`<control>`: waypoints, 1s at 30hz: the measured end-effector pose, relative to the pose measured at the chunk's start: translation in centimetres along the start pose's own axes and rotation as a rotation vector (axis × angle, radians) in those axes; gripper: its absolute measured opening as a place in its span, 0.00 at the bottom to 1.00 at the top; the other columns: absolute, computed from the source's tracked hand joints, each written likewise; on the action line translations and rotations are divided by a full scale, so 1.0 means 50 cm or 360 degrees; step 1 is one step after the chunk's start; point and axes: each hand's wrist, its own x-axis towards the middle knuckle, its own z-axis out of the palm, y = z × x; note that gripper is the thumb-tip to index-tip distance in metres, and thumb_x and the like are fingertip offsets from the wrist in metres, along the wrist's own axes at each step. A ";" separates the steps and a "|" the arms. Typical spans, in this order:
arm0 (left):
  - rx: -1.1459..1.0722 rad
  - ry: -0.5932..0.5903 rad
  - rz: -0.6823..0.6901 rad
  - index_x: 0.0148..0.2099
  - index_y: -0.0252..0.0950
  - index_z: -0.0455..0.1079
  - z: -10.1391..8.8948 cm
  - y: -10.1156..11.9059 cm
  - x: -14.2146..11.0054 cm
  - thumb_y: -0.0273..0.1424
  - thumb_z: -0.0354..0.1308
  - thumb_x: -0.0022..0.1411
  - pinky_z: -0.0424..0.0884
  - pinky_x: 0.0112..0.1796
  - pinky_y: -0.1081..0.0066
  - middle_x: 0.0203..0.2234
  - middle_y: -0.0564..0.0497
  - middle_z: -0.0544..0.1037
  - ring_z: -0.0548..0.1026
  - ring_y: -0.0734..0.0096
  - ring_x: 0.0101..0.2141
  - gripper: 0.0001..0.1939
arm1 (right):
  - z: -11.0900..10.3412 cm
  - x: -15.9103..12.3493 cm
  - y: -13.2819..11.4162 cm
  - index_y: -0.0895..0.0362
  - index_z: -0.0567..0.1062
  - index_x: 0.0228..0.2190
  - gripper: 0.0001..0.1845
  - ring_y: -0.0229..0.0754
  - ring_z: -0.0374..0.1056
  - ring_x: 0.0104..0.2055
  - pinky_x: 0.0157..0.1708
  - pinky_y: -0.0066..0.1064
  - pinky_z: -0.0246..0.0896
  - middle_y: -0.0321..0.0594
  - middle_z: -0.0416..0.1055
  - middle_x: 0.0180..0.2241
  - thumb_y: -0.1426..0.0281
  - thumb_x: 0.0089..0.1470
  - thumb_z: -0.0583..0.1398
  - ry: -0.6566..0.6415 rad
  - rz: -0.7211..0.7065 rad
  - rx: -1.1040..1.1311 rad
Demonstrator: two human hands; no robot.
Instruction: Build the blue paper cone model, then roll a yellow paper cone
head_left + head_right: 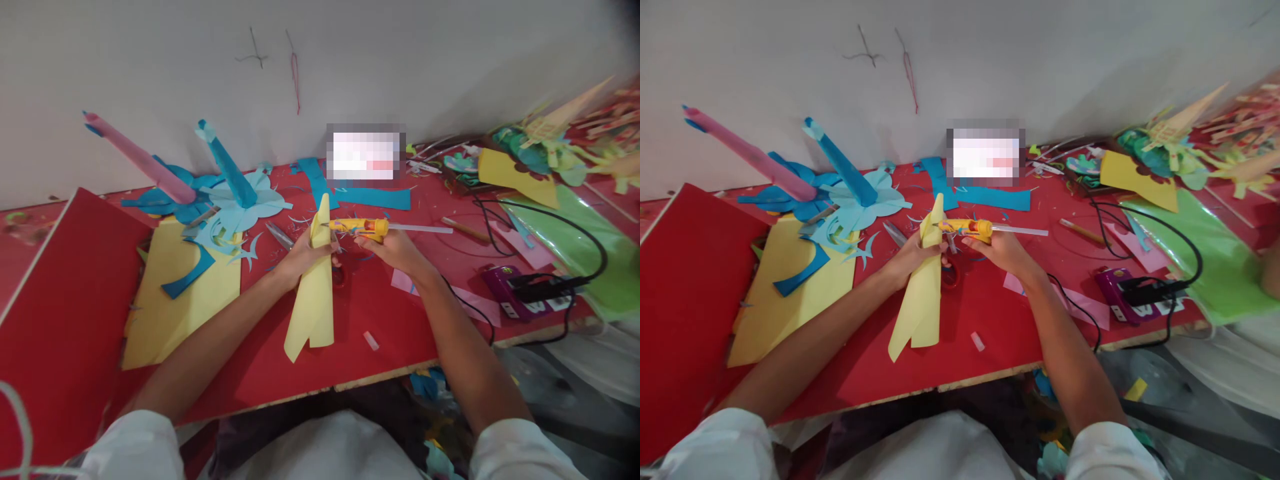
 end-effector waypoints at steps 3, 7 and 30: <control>-0.0003 0.0007 -0.0003 0.44 0.37 0.66 0.003 0.002 -0.002 0.41 0.75 0.50 0.75 0.28 0.72 0.24 0.53 0.78 0.79 0.68 0.26 0.27 | 0.000 -0.001 0.002 0.56 0.82 0.36 0.25 0.49 0.76 0.36 0.38 0.36 0.70 0.43 0.82 0.35 0.46 0.57 0.63 -0.0009 0.0004 -0.0019; -0.0020 0.0053 -0.0021 0.47 0.37 0.65 0.007 0.006 -0.005 0.41 0.76 0.48 0.74 0.25 0.72 0.27 0.52 0.79 0.78 0.69 0.25 0.30 | -0.001 -0.004 -0.004 0.57 0.83 0.37 0.25 0.47 0.76 0.35 0.36 0.34 0.70 0.42 0.82 0.34 0.47 0.57 0.64 -0.0085 0.0023 0.0001; -0.0063 -0.0006 0.0053 0.46 0.36 0.66 0.001 0.001 -0.001 0.38 0.74 0.51 0.75 0.29 0.71 0.24 0.54 0.78 0.78 0.70 0.24 0.26 | -0.030 -0.031 -0.047 0.52 0.76 0.42 0.19 0.44 0.73 0.34 0.35 0.33 0.66 0.39 0.78 0.35 0.50 0.64 0.58 0.0059 -0.0082 -0.0101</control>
